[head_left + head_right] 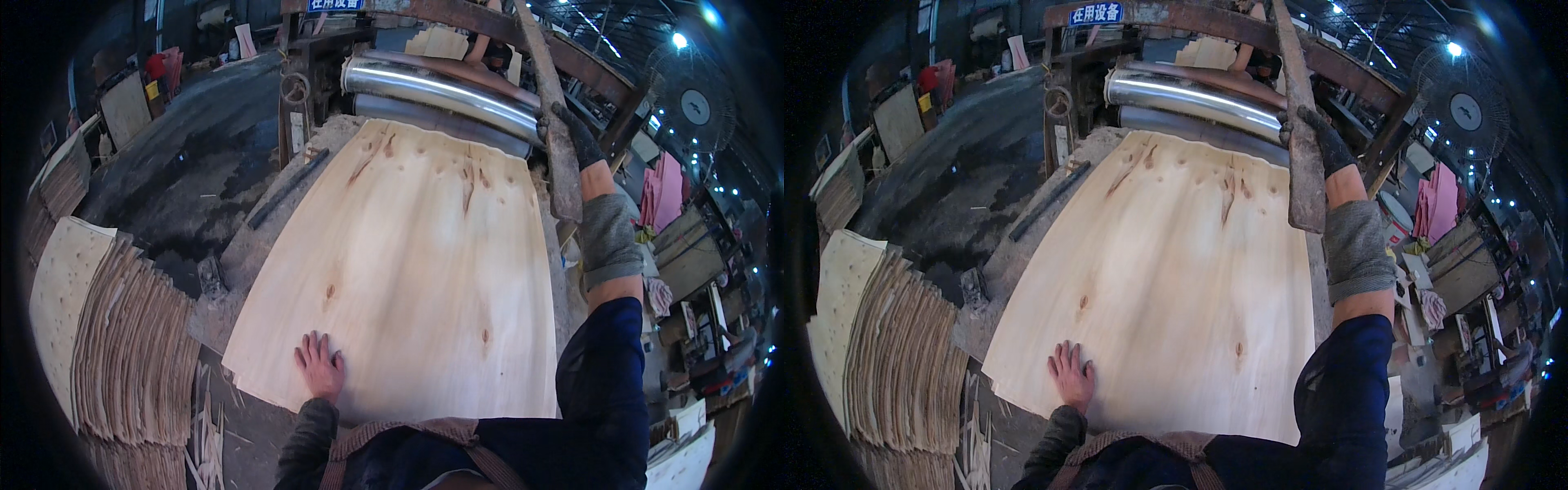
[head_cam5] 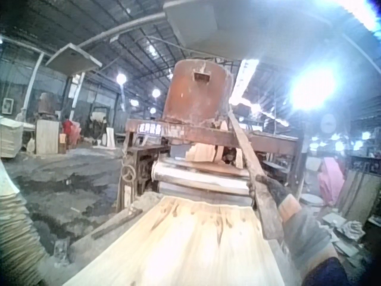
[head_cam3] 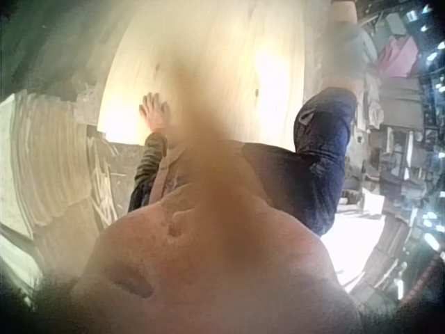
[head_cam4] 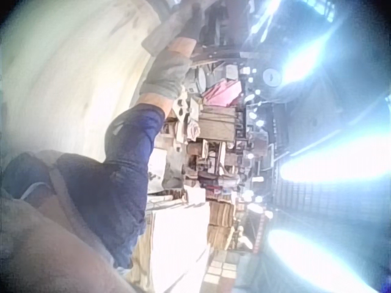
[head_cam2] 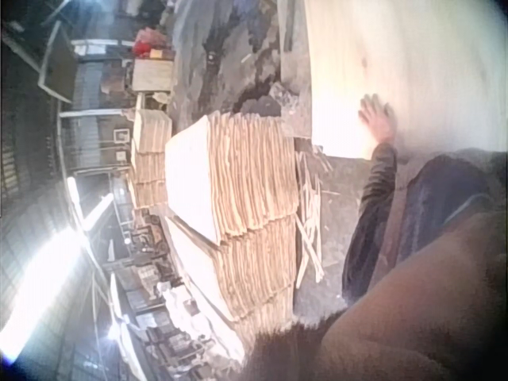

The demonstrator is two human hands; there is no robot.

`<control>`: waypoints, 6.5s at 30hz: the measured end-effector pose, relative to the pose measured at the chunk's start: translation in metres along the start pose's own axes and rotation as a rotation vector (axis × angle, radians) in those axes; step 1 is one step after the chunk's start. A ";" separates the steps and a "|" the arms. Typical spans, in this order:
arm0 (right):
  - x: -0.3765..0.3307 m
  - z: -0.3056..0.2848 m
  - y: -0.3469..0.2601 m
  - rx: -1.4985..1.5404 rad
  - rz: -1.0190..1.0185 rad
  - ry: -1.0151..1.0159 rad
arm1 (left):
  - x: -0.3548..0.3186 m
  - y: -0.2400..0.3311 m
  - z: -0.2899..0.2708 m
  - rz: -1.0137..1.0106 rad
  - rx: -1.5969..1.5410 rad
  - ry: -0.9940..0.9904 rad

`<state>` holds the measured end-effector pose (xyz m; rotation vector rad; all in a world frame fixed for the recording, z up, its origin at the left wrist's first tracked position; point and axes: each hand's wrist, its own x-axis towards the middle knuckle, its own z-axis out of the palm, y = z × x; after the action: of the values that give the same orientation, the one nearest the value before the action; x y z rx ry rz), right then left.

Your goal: The person uses a wooden pole to guide thin sheets of wood into a rolling machine, then retrieves a stack of sheets from a pallet and feeds them individually through the rollers.

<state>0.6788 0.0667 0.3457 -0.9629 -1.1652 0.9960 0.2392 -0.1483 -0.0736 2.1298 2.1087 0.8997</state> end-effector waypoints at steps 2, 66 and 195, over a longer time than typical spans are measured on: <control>-0.016 0.025 -0.005 0.028 -0.021 -0.024 | 0.000 -0.001 -0.002 -0.003 0.006 0.009; 0.054 0.093 0.067 0.088 -0.152 -0.030 | 0.158 0.239 -0.124 -0.110 -1.941 -0.999; -0.469 -0.165 0.299 0.057 0.062 0.422 | -0.025 0.448 -0.220 1.832 -0.018 -0.061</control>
<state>0.7557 -0.3135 -0.0864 -1.1045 -0.7553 0.8183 0.5625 -0.2961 0.2781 3.4618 -0.4788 0.6042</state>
